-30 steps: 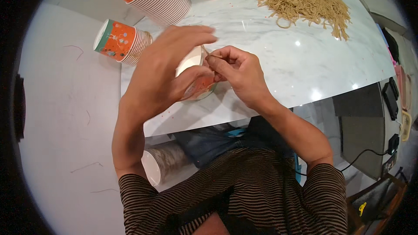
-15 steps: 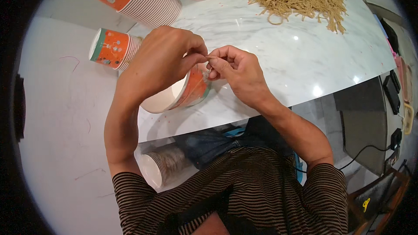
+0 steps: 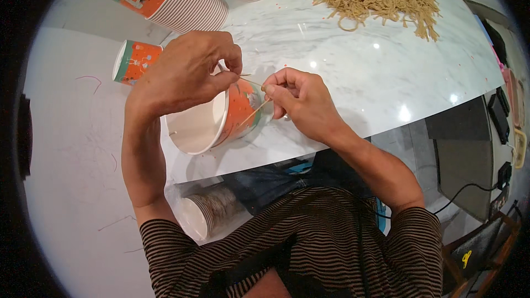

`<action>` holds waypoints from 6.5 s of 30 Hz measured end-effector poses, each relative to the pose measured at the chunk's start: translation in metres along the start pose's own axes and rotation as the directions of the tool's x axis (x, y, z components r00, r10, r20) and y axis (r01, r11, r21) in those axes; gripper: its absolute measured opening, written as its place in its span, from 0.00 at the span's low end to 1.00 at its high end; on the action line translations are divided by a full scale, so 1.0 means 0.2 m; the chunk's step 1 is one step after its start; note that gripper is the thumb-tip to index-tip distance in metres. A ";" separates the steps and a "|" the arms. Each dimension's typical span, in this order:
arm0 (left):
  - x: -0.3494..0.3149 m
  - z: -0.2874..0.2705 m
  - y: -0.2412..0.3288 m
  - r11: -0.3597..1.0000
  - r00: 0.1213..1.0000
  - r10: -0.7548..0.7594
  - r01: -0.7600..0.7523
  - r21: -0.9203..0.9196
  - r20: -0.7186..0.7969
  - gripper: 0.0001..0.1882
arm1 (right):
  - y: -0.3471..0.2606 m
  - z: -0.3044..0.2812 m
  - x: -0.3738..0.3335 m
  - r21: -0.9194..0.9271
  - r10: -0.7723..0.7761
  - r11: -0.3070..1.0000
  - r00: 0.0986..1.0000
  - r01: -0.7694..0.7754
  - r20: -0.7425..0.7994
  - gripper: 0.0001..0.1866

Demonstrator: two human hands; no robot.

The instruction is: Attaching rubber bands to the rims of paper cups for assembly or packaging.

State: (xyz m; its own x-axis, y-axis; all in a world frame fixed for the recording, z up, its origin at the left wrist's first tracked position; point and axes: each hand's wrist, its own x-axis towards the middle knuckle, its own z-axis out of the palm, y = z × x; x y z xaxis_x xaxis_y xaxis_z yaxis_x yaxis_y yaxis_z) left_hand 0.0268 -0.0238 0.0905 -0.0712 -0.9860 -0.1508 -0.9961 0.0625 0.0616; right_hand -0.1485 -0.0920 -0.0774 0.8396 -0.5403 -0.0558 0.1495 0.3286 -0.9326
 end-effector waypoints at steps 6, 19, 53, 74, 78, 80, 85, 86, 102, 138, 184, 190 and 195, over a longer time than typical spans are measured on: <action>0.01 0.04 -0.04 0.990 0.996 0.024 -0.012 -0.141 0.085 0.06 | -0.01 -0.01 -0.03 0.137 0.096 0.985 0.991 -0.108 0.088 0.13; -0.01 0.03 -0.08 0.972 0.992 0.061 -0.035 -0.231 0.108 0.06 | -0.12 0.04 0.07 -0.059 0.067 0.997 0.988 -0.059 0.136 0.13; -0.34 0.25 0.00 0.980 0.752 -0.064 -0.077 -0.185 -0.656 0.10 | -0.07 0.10 0.01 -0.300 -0.620 0.772 0.769 0.561 -0.158 0.04; -0.20 0.50 -0.54 0.783 0.648 -0.569 0.241 -0.574 -0.505 0.11 | -0.17 0.00 0.19 0.038 -0.055 0.998 0.998 0.054 0.007 0.14; -0.23 0.51 -0.52 0.725 0.653 -0.613 0.240 -0.646 -0.445 0.12 | -0.15 -0.05 0.25 0.058 -0.012 0.998 0.999 0.010 0.030 0.13; -0.24 0.49 -0.43 0.812 0.582 -0.535 0.153 -0.563 -0.613 0.12 | -0.11 -0.07 0.26 0.054 0.050 0.997 0.999 -0.050 0.005 0.13; -0.35 0.44 -0.17 0.989 0.500 -0.104 -0.040 -0.143 -0.860 0.12 | -0.06 -0.05 0.26 0.086 0.113 0.990 0.992 -0.108 -0.053 0.11; -0.40 0.43 -0.10 0.992 0.539 -0.045 -0.074 -0.100 -0.841 0.13 | -0.05 -0.07 0.28 0.102 0.121 0.988 0.992 -0.118 -0.025 0.11; -0.48 0.42 0.10 0.859 0.761 -0.303 -0.042 -0.511 -0.573 0.26 | -0.12 -0.04 0.14 -0.188 0.119 0.975 0.993 -0.116 0.006 0.11; -0.60 0.44 -0.41 0.101 0.789 -0.563 -0.230 -0.968 -0.246 0.24 | -0.28 0.10 0.30 -0.570 -0.311 0.438 0.712 0.695 0.630 0.22; -0.94 0.85 -1.24 0.612 -0.164 -0.777 0.030 -0.791 -0.607 0.16 | -0.36 0.36 0.66 -0.566 -0.168 0.785 0.966 0.251 0.195 0.12; -0.94 0.61 -1.33 0.817 -0.057 -0.331 0.483 -0.317 -0.942 0.21 | -0.58 0.57 0.86 -0.572 -0.140 0.787 0.970 0.231 0.198 0.14; -0.91 0.55 -1.46 0.884 0.090 -0.331 0.378 -0.275 -0.939 0.22 | -0.85 0.85 1.16 -0.592 -0.211 0.686 0.894 0.423 0.394 0.20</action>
State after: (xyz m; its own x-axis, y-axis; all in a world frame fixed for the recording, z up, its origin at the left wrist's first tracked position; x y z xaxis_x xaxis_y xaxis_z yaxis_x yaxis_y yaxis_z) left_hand 0.3255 0.1539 -0.0092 0.3714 -0.2544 0.8930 -0.8932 -0.3604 0.2688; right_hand 0.1094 -0.1413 0.1299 0.9253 -0.2473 0.2875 0.1483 -0.4617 -0.8746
